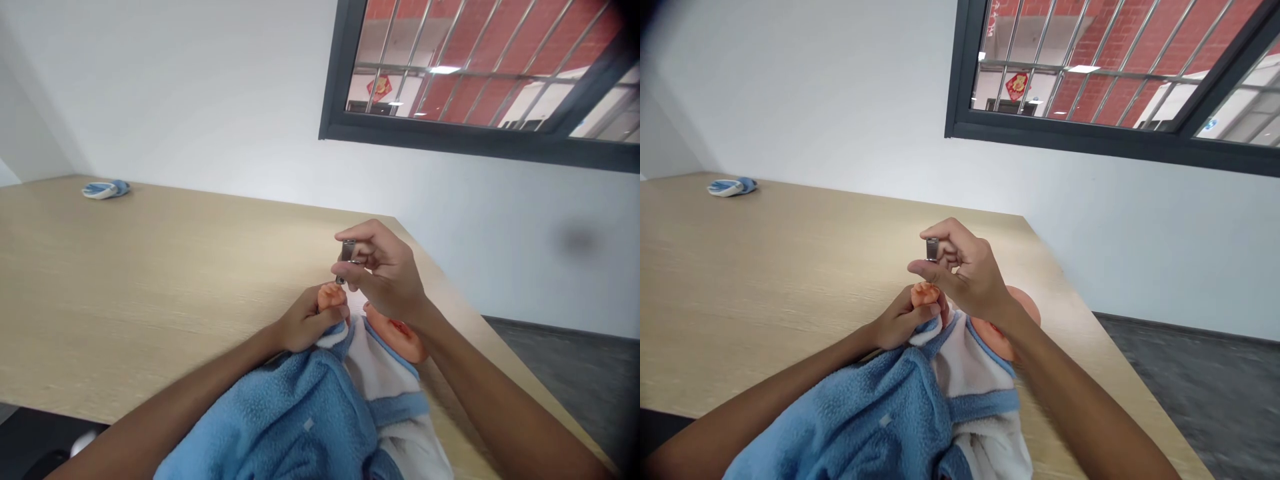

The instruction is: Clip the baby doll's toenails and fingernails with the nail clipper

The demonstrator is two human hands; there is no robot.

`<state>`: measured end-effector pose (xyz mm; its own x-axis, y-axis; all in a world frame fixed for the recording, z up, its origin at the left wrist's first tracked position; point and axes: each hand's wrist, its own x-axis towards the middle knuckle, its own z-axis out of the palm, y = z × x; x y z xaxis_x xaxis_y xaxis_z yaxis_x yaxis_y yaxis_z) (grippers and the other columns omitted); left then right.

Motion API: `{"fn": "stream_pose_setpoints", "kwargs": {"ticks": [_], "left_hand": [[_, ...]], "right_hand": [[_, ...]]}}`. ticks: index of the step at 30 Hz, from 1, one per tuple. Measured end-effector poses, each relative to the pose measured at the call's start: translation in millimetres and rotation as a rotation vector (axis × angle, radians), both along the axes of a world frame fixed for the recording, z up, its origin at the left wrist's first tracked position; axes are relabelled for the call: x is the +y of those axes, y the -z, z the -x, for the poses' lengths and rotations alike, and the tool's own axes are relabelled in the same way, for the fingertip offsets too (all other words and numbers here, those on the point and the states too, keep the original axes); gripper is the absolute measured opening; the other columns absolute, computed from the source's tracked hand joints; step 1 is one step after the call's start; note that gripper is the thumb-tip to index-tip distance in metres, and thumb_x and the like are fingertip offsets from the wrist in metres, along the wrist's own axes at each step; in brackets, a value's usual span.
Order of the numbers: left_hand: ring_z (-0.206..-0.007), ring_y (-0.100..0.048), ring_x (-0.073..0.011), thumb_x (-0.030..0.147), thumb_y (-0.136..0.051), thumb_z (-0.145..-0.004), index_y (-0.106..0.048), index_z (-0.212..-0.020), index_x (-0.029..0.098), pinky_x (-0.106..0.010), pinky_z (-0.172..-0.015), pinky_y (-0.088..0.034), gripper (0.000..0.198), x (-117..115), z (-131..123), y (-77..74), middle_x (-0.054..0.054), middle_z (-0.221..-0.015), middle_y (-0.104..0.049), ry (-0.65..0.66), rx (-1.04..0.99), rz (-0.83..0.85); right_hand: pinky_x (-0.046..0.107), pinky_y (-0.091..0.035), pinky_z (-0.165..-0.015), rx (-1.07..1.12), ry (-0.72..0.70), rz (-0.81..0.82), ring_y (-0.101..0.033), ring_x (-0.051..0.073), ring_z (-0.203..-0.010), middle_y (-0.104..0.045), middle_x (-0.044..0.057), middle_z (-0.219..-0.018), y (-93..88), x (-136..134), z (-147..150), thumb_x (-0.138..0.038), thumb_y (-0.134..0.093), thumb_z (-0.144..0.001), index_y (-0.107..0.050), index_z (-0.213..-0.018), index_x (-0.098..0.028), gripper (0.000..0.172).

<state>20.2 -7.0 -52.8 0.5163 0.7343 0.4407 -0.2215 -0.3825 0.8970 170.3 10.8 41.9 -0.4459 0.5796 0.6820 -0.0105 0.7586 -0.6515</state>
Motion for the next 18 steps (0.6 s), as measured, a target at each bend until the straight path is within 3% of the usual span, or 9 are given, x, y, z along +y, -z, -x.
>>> {"fn": "stream_pose_setpoints", "kwargs": {"ticks": [18], "left_hand": [[-0.077, -0.061, -0.0137, 0.045, -0.056, -0.098, -0.062, -0.090, 0.013, -0.032, -0.073, -0.054, 0.033, 2.5, 0.7, 2.2, -0.002, -0.085, -0.063, 0.006, 0.010, -0.032]], "right_hand": [[0.024, -0.034, -0.050, -0.194, 0.030, 0.052, -0.039, 0.009, -0.055, -0.042, -0.005, -0.070, -10.6, -5.7, 1.8, -0.039, -0.076, -0.088, -0.065, -0.117, -0.019, 0.037]]}}
